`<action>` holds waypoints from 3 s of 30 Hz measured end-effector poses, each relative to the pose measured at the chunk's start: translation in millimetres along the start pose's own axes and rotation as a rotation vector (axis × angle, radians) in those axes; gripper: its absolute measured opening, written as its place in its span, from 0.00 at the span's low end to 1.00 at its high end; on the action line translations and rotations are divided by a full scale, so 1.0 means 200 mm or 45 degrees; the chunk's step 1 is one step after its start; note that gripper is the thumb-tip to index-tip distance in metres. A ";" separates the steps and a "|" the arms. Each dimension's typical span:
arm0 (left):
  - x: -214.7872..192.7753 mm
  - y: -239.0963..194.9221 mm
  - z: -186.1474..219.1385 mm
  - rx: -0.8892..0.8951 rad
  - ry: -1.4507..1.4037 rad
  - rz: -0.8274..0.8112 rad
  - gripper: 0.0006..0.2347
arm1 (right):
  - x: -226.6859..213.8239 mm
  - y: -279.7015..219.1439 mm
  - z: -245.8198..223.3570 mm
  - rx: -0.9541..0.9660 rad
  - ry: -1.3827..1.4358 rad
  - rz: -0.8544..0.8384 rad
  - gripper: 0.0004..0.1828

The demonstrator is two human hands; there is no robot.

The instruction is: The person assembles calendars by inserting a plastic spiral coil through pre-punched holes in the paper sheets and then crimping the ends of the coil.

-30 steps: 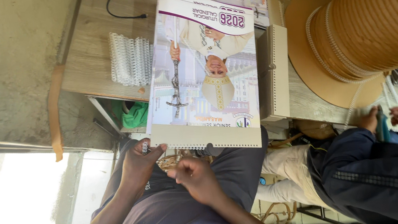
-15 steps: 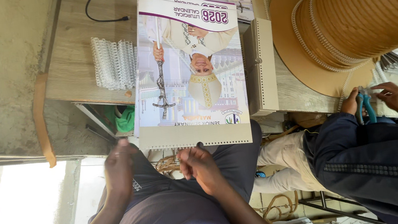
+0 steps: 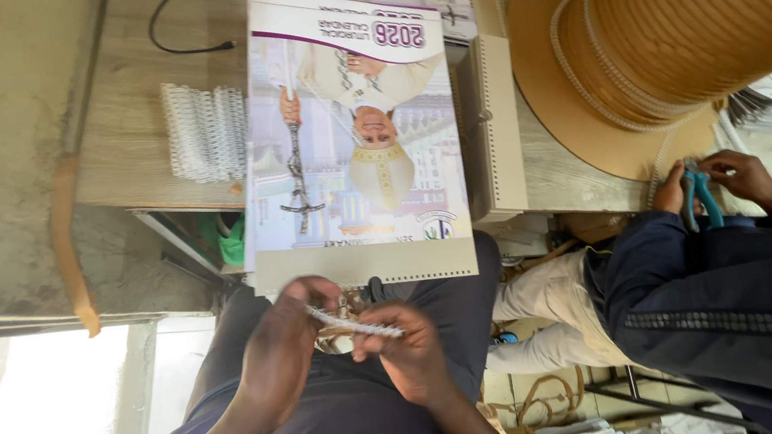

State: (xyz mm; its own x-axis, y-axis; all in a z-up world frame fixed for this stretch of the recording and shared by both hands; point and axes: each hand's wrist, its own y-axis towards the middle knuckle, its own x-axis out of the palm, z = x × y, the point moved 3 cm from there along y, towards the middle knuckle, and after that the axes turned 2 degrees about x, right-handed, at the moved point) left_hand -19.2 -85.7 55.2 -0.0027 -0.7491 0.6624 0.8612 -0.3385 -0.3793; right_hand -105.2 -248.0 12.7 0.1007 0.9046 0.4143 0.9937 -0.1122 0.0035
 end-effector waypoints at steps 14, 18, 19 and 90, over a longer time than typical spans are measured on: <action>0.05 0.21 -0.49 -0.474 0.447 -0.337 0.24 | -0.40 -0.03 -0.23 0.097 -0.335 0.546 0.15; 0.06 0.27 -0.61 -0.429 0.316 -0.258 0.17 | -0.41 0.05 -0.24 0.115 -0.329 0.492 0.14; 0.08 0.27 -0.61 -0.419 0.237 -0.215 0.13 | -0.40 0.07 -0.23 0.134 -0.307 0.467 0.13; 0.34 0.66 0.32 1.202 1.790 -0.907 0.11 | -0.19 -0.06 0.00 0.175 0.378 1.041 0.17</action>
State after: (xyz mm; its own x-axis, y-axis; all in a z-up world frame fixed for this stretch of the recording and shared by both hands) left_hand 125.9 -144.7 91.7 -0.3978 -0.6581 -0.6393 0.4693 -0.7447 0.4746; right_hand -121.4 -281.0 -3.5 0.7851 0.4159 0.4588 0.6151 -0.6100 -0.4996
